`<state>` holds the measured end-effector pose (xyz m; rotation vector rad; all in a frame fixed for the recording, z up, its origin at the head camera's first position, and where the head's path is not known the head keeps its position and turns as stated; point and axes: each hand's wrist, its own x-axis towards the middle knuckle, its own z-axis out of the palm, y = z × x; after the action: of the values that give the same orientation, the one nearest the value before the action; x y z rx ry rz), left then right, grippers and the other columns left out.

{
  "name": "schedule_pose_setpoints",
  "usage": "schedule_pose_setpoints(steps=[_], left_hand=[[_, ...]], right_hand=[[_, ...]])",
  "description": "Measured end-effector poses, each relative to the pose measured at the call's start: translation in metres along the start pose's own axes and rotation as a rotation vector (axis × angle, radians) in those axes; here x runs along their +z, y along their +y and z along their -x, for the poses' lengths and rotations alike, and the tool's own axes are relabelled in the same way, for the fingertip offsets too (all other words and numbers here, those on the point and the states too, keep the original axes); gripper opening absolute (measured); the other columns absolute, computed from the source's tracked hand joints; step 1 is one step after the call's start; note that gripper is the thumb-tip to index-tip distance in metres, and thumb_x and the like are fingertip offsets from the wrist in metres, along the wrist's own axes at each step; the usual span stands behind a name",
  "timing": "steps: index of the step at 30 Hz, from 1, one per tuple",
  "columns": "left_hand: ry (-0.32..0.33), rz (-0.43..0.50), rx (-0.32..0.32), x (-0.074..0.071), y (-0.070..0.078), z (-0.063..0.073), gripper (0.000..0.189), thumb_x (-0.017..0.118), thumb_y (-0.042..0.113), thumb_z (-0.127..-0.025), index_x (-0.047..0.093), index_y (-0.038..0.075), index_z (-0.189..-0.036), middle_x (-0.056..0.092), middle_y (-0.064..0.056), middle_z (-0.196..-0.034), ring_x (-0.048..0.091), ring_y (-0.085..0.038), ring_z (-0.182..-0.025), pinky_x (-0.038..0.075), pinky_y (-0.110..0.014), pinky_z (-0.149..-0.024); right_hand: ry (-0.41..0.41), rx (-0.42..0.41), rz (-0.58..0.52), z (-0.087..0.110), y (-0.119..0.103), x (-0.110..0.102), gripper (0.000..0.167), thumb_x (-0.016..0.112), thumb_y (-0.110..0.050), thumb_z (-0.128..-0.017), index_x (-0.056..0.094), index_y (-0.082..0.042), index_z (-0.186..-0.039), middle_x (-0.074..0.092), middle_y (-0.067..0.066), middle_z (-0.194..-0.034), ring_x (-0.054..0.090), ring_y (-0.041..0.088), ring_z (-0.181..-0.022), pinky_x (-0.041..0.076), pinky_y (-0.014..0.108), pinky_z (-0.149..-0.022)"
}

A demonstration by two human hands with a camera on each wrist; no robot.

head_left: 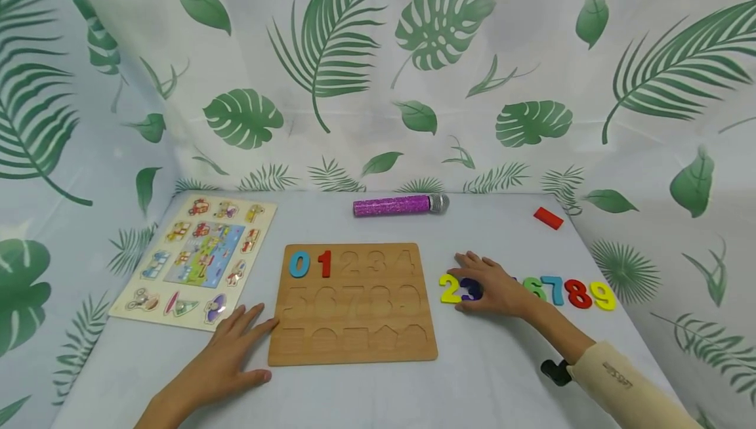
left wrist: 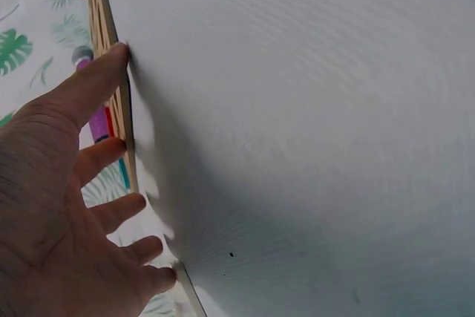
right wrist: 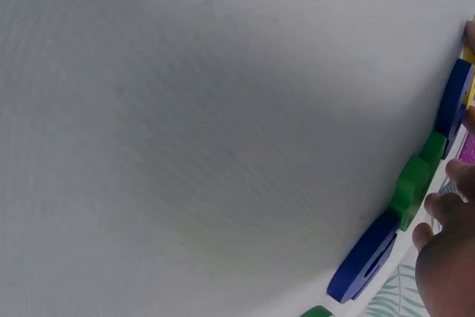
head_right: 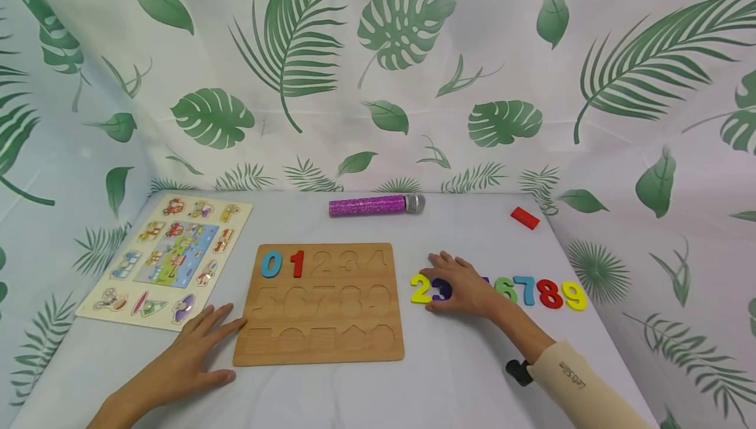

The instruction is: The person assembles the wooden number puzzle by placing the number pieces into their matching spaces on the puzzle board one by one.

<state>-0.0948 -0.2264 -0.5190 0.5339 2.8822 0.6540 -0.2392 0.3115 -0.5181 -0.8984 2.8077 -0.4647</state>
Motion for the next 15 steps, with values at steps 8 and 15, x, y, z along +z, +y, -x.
schedule_pose_setpoints(steps=[8,15], left_hand=[[0.031,0.006,0.017,0.0002,-0.0003,-0.0007,0.078,0.081,0.046,-0.078,0.052,0.02,-0.145,0.036,-0.012,-0.155,0.021,-0.046,-0.142,0.02,-0.067,-0.111],[0.039,0.014,0.023,-0.0004,-0.0015,-0.0024,0.077,0.081,0.046,-0.078,0.052,0.02,-0.145,0.037,-0.011,-0.155,0.022,-0.046,-0.142,0.018,-0.066,-0.112]], right_hand=[[0.029,-0.012,-0.024,-0.001,0.0003,0.0051,0.068,0.077,-0.054,-0.08,0.061,-0.02,-0.136,0.047,0.011,-0.149,0.031,0.039,-0.142,0.019,0.065,-0.113],[0.025,0.021,-0.05,-0.0036,-0.0036,0.0032,0.071,0.079,-0.049,-0.081,0.057,-0.018,-0.141,0.048,0.006,-0.148,0.035,0.033,-0.141,0.024,0.059,-0.114]])
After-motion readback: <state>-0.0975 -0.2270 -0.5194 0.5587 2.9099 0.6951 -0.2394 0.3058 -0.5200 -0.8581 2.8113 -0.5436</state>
